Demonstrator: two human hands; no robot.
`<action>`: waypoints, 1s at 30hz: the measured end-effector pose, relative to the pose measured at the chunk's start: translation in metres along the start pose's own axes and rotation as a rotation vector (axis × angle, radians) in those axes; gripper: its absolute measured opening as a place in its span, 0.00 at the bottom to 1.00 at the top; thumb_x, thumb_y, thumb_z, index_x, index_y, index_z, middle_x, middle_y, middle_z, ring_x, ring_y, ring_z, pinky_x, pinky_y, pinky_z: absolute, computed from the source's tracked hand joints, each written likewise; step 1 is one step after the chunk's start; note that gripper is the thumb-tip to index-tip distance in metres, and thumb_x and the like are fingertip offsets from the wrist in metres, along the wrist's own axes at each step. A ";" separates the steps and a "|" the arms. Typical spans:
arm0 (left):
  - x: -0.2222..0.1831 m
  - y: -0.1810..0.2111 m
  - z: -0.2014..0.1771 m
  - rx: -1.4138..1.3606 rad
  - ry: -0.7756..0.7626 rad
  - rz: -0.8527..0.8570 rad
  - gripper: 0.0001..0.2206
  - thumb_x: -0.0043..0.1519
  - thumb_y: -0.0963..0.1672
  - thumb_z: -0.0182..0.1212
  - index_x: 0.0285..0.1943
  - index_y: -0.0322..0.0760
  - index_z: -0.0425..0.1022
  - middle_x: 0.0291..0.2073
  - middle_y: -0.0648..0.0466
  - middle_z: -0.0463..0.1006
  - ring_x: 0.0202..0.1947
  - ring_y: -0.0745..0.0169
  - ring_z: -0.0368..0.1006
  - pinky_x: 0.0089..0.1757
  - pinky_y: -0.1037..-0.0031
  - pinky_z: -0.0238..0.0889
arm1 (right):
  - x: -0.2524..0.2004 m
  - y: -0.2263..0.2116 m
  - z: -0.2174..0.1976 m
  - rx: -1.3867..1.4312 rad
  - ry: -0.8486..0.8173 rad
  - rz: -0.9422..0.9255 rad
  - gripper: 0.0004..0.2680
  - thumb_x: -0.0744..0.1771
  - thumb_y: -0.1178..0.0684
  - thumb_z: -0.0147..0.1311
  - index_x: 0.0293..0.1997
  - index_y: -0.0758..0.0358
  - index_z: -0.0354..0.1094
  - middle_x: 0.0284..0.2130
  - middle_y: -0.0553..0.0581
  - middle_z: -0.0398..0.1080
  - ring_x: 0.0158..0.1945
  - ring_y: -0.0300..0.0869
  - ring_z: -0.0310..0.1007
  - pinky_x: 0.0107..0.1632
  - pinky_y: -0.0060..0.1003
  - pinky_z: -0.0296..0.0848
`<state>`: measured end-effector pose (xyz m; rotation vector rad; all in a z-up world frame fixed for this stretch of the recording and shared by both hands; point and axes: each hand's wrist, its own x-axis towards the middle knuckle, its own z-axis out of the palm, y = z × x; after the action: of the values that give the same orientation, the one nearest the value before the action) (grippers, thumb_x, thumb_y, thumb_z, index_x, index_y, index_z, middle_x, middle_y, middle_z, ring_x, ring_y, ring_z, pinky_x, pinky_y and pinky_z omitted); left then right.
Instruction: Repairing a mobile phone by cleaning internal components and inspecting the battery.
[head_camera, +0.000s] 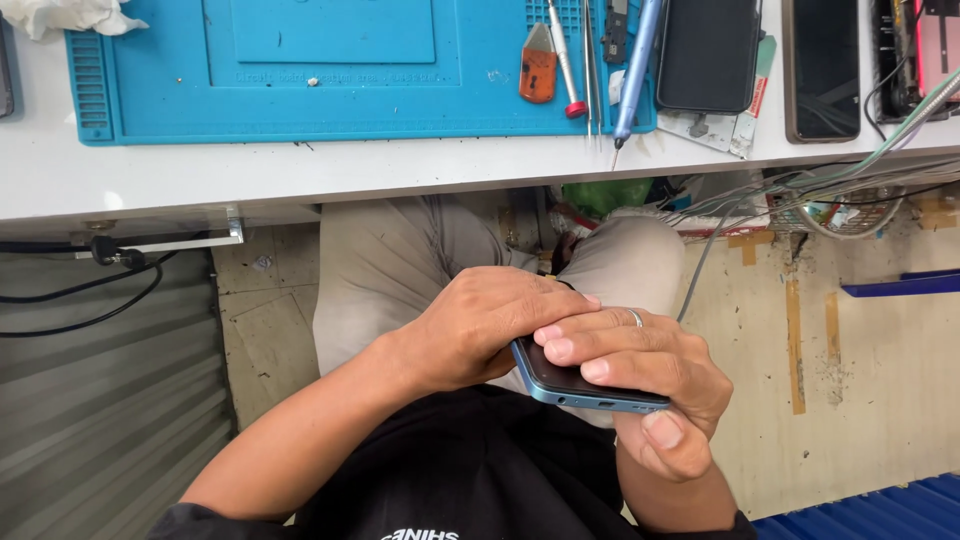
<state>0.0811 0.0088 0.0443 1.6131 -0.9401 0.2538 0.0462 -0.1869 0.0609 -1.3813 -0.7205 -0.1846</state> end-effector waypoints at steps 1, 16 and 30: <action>0.001 0.000 0.000 0.004 0.003 0.010 0.17 0.57 0.37 0.64 0.57 0.29 0.73 0.46 0.46 0.83 0.44 0.48 0.83 0.46 0.64 0.75 | 0.001 0.000 0.000 -0.002 -0.004 -0.014 0.14 0.65 0.47 0.42 0.48 0.63 0.71 0.44 0.65 0.78 0.46 0.52 0.84 0.54 0.45 0.84; -0.001 -0.008 0.008 -0.040 0.018 0.002 0.18 0.57 0.36 0.64 0.58 0.30 0.73 0.46 0.47 0.82 0.47 0.47 0.83 0.48 0.63 0.76 | -0.002 0.000 -0.004 -0.106 0.000 -0.046 0.14 0.66 0.46 0.42 0.46 0.64 0.70 0.42 0.66 0.78 0.46 0.51 0.85 0.55 0.42 0.85; -0.010 0.012 0.013 -0.010 -0.152 -0.289 0.27 0.58 0.39 0.64 0.67 0.29 0.59 0.36 0.46 0.83 0.28 0.46 0.79 0.30 0.63 0.68 | 0.026 -0.027 -0.016 -0.446 -0.120 0.190 0.10 0.61 0.57 0.53 0.41 0.74 0.73 0.37 0.68 0.80 0.27 0.41 0.81 0.33 0.26 0.77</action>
<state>0.0619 0.0012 0.0434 1.7532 -0.8067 -0.0737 0.0580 -0.2006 0.0976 -1.8899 -0.6658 -0.1159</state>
